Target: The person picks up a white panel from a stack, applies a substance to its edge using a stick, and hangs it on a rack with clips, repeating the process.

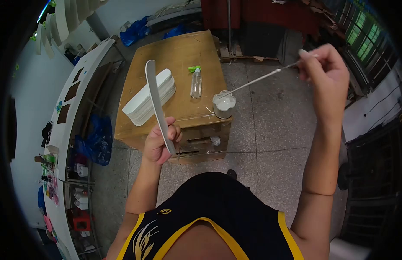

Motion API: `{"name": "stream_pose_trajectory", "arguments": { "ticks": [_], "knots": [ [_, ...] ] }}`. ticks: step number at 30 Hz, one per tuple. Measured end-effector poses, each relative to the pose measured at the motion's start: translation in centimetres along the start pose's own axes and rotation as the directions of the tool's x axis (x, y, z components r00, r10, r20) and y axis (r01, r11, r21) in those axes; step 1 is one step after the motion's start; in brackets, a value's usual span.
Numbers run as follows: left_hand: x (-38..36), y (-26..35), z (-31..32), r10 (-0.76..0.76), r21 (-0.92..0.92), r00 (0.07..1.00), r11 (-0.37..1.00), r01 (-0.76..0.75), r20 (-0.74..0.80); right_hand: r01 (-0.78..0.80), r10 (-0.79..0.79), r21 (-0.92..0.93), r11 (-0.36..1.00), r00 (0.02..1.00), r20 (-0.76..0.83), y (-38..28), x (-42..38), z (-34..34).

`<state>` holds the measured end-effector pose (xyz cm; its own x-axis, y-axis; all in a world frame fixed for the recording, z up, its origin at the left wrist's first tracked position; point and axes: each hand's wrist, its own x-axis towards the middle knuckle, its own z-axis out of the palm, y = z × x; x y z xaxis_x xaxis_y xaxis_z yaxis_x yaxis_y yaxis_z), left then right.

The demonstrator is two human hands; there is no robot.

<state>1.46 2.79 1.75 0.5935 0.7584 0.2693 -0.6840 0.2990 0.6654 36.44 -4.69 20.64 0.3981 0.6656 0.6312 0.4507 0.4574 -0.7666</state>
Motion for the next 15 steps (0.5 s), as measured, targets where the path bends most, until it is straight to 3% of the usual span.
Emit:
{"name": "stream_pose_trajectory", "arguments": {
  "ticks": [2, 3, 5, 6, 8, 10, 12, 13, 15],
  "knots": [
    [-0.3, 1.1, -0.3, 0.017, 0.161, 1.000, 0.987, -0.013, -0.026, 0.035, -0.025, -0.096, 0.995, 0.995, 0.097, -0.2, 0.5, 1.8],
    [-0.3, 1.7, 0.0, 0.014, 0.155, 1.000, 0.988, -0.012, -0.009, 0.038, -0.022, -0.120, 0.992, 0.992, 0.128, 0.3, 0.6, 2.7],
    [-0.4, 3.1, 1.2, 0.090, 0.446, 0.985, 0.895, -0.016, -0.145, 0.079, -0.037, -0.227, 0.971, 0.983, 0.182, 1.0, 0.4, 4.7],
    [-0.3, 3.8, 1.4, 0.101, 0.444, 0.988, 0.895, -0.040, -0.116, 0.117, -0.055, -0.309, 0.944, 0.978, 0.204, 1.2, 0.2, 5.8],
    [0.0, 5.5, 1.7, 0.128, 0.660, 0.982, 0.751, -0.004, -0.140, 0.144, -0.030, -0.376, 0.915, 0.956, 0.293, 2.3, -0.6, 7.6],
    [0.5, 7.2, 2.1, 0.158, 0.715, 0.984, 0.697, -0.052, -0.083, 0.143, 0.008, -0.344, 0.928, 0.915, 0.402, 5.0, -1.6, 9.1],
    [1.6, 8.9, 4.0, 0.211, 0.810, 0.976, 0.580, -0.082, -0.053, 0.041, 0.143, -0.301, 0.953, 0.813, 0.565, 6.5, -1.9, 9.3],
    [2.2, 9.7, 4.8, 0.231, 0.810, 0.973, 0.575, -0.114, -0.027, 0.069, 0.118, -0.302, 0.951, 0.821, 0.559, 5.8, -0.8, 9.1],
    [3.3, 11.5, 6.0, 0.227, 0.897, 0.974, 0.436, -0.081, -0.023, 0.219, -0.119, -0.211, 0.953, 0.906, 0.406, 3.5, 1.0, 8.4]
  ]
}}
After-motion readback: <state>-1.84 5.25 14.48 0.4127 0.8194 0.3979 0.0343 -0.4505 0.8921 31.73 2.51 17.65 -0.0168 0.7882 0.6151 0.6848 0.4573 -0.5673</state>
